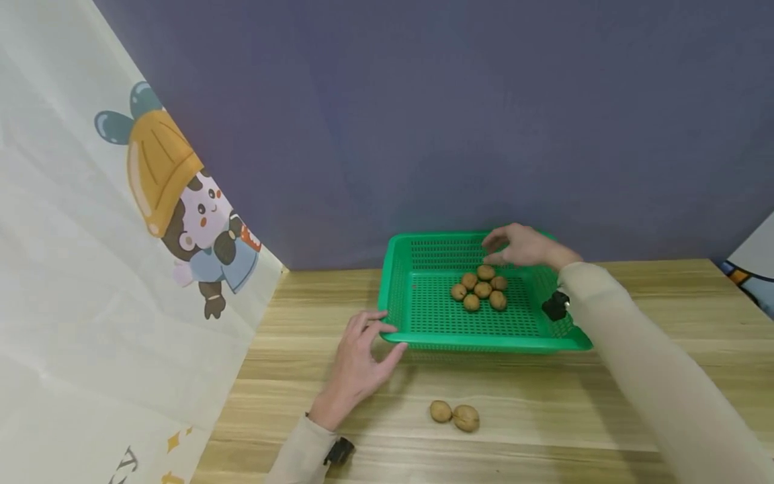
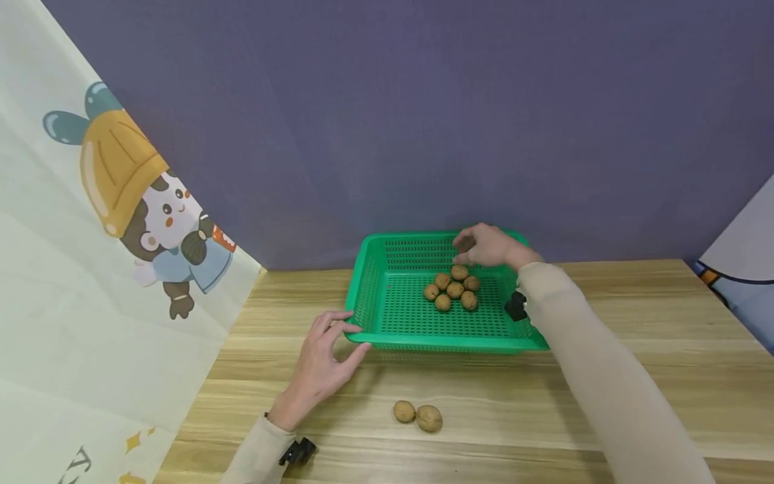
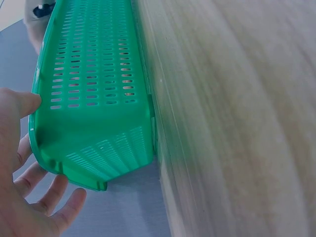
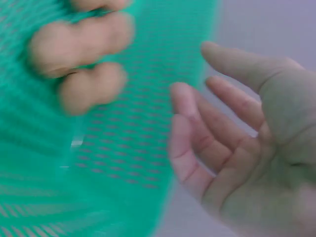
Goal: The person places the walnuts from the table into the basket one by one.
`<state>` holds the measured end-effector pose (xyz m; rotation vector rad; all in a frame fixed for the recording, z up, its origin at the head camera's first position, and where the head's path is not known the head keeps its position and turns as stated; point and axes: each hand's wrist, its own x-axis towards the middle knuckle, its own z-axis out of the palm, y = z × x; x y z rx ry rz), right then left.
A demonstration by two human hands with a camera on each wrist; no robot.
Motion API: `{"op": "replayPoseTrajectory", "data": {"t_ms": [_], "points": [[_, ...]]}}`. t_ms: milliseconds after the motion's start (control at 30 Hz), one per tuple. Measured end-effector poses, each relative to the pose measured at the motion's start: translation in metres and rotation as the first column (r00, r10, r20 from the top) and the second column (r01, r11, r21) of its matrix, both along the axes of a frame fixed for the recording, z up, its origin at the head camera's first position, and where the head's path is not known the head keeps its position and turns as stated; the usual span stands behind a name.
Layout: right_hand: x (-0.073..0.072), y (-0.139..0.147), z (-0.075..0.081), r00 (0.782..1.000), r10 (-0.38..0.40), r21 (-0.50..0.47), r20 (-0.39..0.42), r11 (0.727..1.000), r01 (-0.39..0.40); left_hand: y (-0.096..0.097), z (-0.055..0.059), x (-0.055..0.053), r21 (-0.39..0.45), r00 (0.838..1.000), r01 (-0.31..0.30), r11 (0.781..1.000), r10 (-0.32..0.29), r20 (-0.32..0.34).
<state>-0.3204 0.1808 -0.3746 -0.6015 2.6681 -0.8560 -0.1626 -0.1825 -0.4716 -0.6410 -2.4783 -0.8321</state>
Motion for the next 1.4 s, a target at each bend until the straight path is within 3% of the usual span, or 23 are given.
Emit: {"op": "replayPoseTrajectory", "data": {"t_ms": [167,333,567,900,1133,1400], "points": [[0.024,-0.004,0.029,0.995,0.009,-0.002,-0.095,1.000,-0.009,-0.003,0.002,0.000,0.001,1.000,0.000,1.000,0.000,-0.005],[0.056,-0.014,0.027,0.986,-0.018,-0.065,-0.165,0.998,0.007,-0.006,0.004,-0.001,0.014,1.000,-0.004,1.000,0.004,-0.006],[0.113,-0.021,-0.001,0.973,-0.047,-0.200,-0.225,0.980,0.002,-0.006,0.002,-0.002,0.007,1.000,0.010,1.000,-0.010,-0.021],[0.182,-0.041,-0.052,0.965,0.000,-0.417,-0.263,0.902,-0.114,-0.004,-0.001,-0.003,0.011,0.999,0.007,1.000,-0.007,-0.044],[0.205,-0.048,-0.093,0.984,0.037,-0.494,-0.174,0.861,-0.119,-0.003,-0.003,-0.001,0.012,0.999,0.017,1.000,-0.016,-0.034],[0.211,-0.051,-0.117,0.997,0.067,-0.531,-0.049,0.843,-0.083,-0.002,-0.003,0.001,0.025,0.999,0.021,0.999,-0.020,-0.036]]}}
